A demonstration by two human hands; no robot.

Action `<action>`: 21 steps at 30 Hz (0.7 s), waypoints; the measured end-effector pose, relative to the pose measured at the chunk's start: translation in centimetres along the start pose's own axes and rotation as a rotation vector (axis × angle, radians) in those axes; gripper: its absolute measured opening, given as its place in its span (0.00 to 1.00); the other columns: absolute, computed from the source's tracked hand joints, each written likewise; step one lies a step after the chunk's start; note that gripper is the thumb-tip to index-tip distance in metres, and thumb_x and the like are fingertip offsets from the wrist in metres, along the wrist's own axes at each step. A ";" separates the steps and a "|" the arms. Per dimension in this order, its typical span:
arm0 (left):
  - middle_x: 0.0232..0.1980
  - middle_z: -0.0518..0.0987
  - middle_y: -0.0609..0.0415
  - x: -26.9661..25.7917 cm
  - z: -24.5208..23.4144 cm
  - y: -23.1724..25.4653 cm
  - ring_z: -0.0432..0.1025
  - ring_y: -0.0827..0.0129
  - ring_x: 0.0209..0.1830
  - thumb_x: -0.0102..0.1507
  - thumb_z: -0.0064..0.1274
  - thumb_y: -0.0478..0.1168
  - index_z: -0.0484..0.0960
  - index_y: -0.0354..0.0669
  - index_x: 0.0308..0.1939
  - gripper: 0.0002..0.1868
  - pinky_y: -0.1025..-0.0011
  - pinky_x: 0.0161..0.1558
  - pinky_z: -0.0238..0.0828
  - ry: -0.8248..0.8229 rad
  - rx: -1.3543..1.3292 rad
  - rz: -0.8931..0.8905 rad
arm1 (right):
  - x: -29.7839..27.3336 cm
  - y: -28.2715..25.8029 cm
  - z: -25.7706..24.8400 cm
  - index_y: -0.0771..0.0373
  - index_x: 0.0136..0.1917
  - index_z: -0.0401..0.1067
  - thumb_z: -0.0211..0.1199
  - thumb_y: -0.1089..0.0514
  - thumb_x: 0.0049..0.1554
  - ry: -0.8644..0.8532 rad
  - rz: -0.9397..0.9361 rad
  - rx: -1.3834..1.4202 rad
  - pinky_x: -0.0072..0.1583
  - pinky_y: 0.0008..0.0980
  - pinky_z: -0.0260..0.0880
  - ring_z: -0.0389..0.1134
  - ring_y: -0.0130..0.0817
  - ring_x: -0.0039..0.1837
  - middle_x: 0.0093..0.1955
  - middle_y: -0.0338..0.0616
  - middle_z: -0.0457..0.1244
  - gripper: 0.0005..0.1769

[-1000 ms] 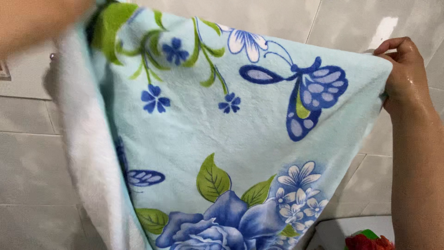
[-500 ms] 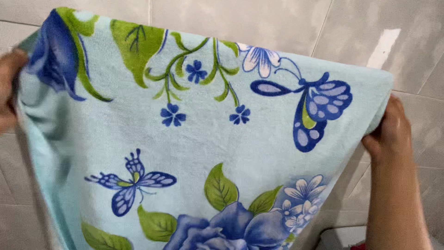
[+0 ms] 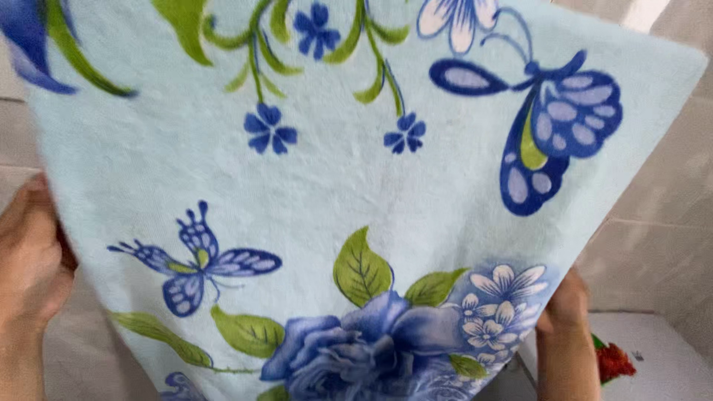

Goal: The person rinses a series of bathroom items under a faucet, including a blue cloth, a pink loofah, and several plastic containers, before placing them onto a shelf.

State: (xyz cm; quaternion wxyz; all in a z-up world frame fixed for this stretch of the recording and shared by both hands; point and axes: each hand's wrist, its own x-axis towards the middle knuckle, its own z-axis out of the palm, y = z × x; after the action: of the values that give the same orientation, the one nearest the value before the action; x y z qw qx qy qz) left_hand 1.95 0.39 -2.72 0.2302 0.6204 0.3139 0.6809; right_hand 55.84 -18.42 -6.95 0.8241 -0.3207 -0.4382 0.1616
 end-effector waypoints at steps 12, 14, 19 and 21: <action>0.54 0.77 0.17 -5.2 -0.9 -8.4 0.77 0.36 0.48 0.74 0.34 0.51 0.71 0.22 0.66 0.32 0.43 0.47 0.76 -0.242 -0.078 -0.733 | -0.9 4.3 1.8 0.63 0.69 0.59 0.50 0.47 0.67 -0.073 0.248 -0.050 0.61 0.44 0.70 0.67 0.42 0.61 0.61 0.54 0.63 0.23; 0.55 0.77 0.18 -5.7 -1.1 -8.2 0.76 0.37 0.49 0.73 0.34 0.52 0.71 0.23 0.66 0.32 0.43 0.47 0.75 -0.261 -0.092 -0.783 | -1.0 4.6 1.4 0.62 0.69 0.59 0.51 0.47 0.67 -0.057 0.240 -0.067 0.61 0.44 0.70 0.67 0.42 0.61 0.61 0.53 0.63 0.23; 0.57 0.76 0.20 -6.1 -1.2 -9.0 0.76 0.39 0.51 0.72 0.33 0.54 0.70 0.26 0.67 0.33 0.44 0.49 0.75 -0.294 -0.110 -0.839 | -2.0 6.4 -0.5 0.61 0.69 0.60 0.52 0.48 0.66 -0.005 0.233 -0.107 0.62 0.44 0.69 0.67 0.42 0.61 0.61 0.52 0.63 0.22; 0.58 0.76 0.21 -6.4 -0.1 -10.7 0.75 0.39 0.52 0.72 0.33 0.55 0.70 0.28 0.68 0.34 0.44 0.49 0.75 -0.310 -0.118 -0.852 | -3.4 8.0 -1.2 0.61 0.69 0.60 0.53 0.49 0.66 0.022 0.237 -0.127 0.62 0.44 0.69 0.67 0.42 0.62 0.62 0.52 0.64 0.22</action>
State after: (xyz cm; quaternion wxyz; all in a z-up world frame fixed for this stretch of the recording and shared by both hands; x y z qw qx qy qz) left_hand 1.79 3.35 -14.79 0.5689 0.5164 0.4636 0.4414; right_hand 55.04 -14.83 -14.92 0.7821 -0.4233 -0.3974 0.2261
